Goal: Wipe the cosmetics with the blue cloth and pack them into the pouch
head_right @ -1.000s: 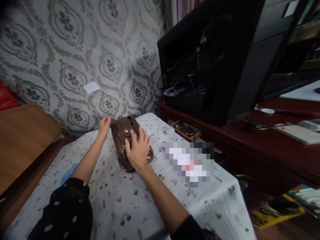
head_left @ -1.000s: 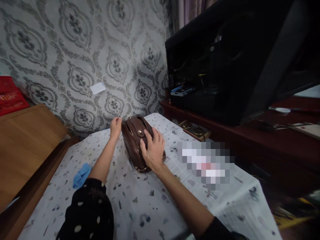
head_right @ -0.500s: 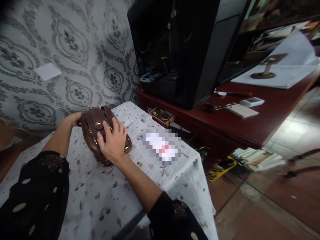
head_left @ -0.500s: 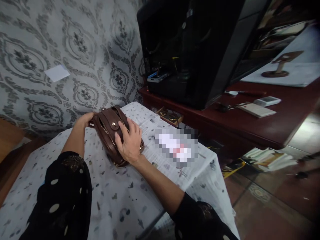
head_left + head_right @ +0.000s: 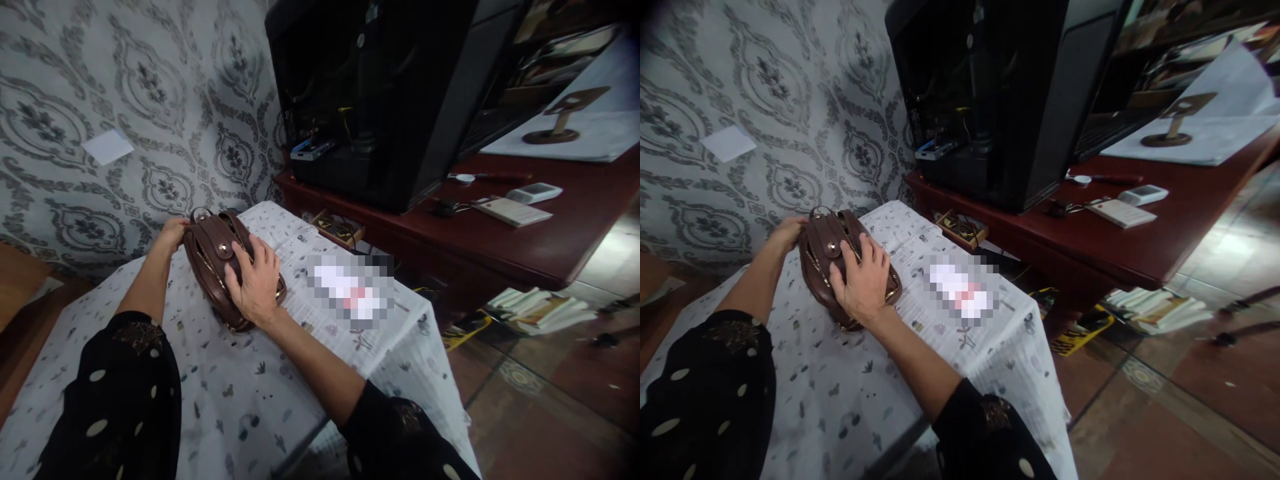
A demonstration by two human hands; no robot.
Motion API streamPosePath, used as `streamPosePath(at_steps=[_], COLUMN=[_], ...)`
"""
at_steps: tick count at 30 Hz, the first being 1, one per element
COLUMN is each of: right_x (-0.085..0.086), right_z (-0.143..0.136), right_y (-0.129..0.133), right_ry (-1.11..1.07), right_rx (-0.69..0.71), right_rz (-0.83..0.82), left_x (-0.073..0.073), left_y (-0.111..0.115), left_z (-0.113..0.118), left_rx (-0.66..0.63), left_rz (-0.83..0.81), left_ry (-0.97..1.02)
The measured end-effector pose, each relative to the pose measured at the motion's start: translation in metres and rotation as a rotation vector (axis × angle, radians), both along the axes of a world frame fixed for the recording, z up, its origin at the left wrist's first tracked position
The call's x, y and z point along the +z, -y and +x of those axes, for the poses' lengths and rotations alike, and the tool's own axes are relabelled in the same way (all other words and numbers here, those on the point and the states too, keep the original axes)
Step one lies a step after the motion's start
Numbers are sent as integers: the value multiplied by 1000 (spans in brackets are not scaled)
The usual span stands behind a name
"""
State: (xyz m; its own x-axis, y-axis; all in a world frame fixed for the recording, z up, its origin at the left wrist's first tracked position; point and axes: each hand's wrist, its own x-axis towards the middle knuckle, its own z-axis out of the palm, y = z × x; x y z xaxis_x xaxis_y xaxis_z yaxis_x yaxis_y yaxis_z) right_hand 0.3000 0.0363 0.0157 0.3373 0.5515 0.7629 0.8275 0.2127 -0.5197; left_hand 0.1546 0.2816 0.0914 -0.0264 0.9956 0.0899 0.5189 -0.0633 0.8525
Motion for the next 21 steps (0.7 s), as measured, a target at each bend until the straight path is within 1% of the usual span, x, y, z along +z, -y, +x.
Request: streamPosePath(at_steps=[5, 8, 12, 16, 18, 21], right_x=[-2, -2, -1, 0, 0, 2], right_z=[1, 1, 1, 1, 2, 3], right_y=[-3, -4, -4, -4, -3, -2], right_ry=[1, 6, 2, -3, -4, -14], right_rx=[-4, -7, 4, 11, 16, 38], right_rz=[34, 55, 71, 87, 78, 55], left_x=[0, 3, 15, 31, 34, 34], left_y=[7, 12, 14, 5, -2, -13], left_z=[3, 2, 6, 24, 36, 51], left_rx=[45, 40, 6, -51, -86, -140], left_rz=[177, 216, 126, 22, -17, -70], left_ry=[-1, 3, -33, -134, -195, -283])
